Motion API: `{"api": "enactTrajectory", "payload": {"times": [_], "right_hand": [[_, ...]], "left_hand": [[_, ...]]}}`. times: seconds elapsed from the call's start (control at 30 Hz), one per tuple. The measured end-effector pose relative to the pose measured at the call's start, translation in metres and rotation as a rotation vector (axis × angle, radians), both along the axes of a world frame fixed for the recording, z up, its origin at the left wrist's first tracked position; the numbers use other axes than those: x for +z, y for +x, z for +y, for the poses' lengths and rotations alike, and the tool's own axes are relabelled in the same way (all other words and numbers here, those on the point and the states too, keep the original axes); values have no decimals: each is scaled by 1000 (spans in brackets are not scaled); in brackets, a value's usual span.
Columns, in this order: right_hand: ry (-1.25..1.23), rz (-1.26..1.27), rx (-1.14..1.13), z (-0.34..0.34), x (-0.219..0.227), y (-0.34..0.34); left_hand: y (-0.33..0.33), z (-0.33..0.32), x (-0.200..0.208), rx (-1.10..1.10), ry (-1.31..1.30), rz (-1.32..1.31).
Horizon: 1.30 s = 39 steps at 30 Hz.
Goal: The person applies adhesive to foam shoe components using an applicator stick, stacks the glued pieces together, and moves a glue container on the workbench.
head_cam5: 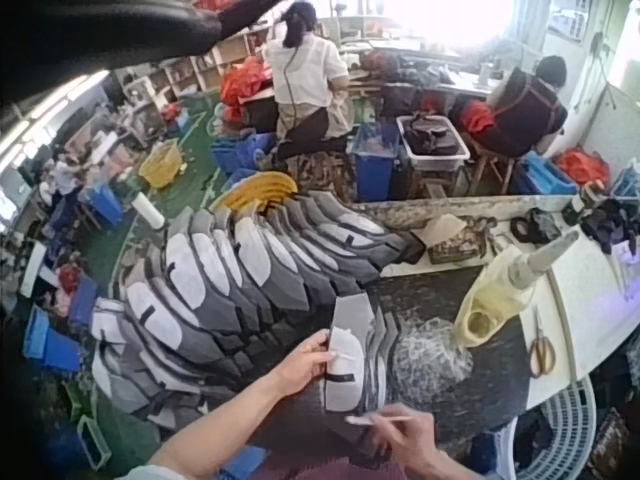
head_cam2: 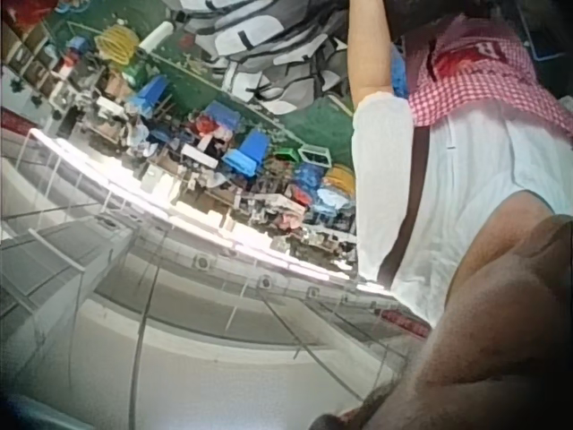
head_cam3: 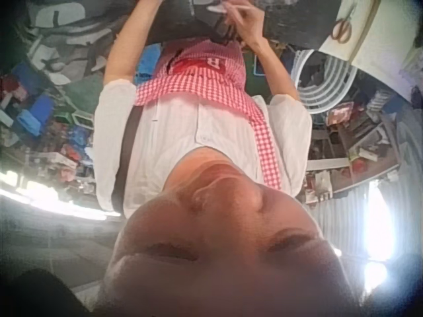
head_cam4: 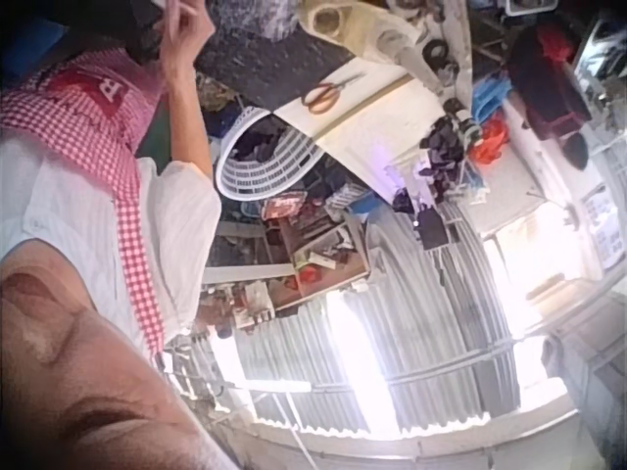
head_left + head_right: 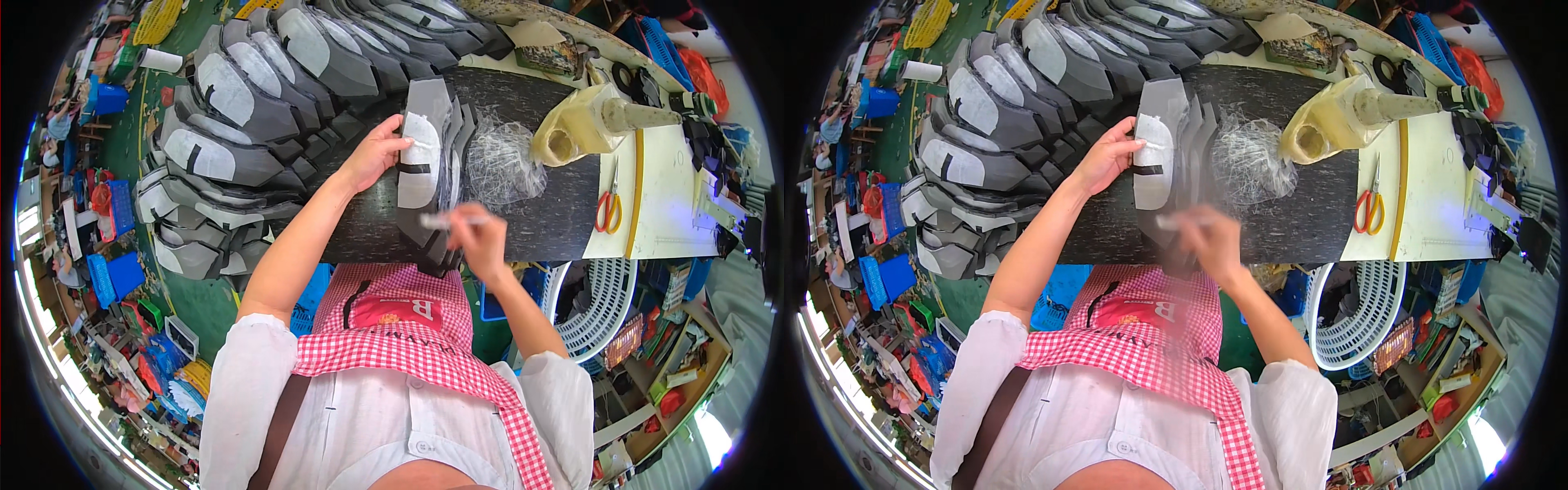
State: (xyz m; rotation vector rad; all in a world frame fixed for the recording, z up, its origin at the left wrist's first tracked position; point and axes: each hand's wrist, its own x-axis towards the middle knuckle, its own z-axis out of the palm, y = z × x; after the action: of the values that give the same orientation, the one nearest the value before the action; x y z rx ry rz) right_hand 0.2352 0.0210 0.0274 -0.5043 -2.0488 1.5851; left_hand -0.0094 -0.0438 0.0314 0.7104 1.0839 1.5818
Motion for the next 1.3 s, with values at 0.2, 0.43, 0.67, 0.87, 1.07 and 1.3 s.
{"api": "enactTrajectory", "payload": {"times": [0.2, 0.43, 0.67, 0.87, 1.07, 1.3], "right_hand": [[-229, 548, -544, 68, 42, -70], [289, 144, -239, -1, 5, -49], [-63, 430, -367, -3, 7, -15], [220, 226, -762, 93, 9, 53], [1115, 95, -721, 195, 17, 35], [801, -101, -645, 237, 10, 22]], "left_hand": [[15, -14, 8, -6, 139, 8], [74, -119, 57, 208, 144, 319], [-45, -211, 189, 1084, 432, 414], [-109, -152, 145, 1677, -82, 1685], [6, -31, 39, 551, 48, 1408], [19, 4, -34, 379, -221, 506]]}}
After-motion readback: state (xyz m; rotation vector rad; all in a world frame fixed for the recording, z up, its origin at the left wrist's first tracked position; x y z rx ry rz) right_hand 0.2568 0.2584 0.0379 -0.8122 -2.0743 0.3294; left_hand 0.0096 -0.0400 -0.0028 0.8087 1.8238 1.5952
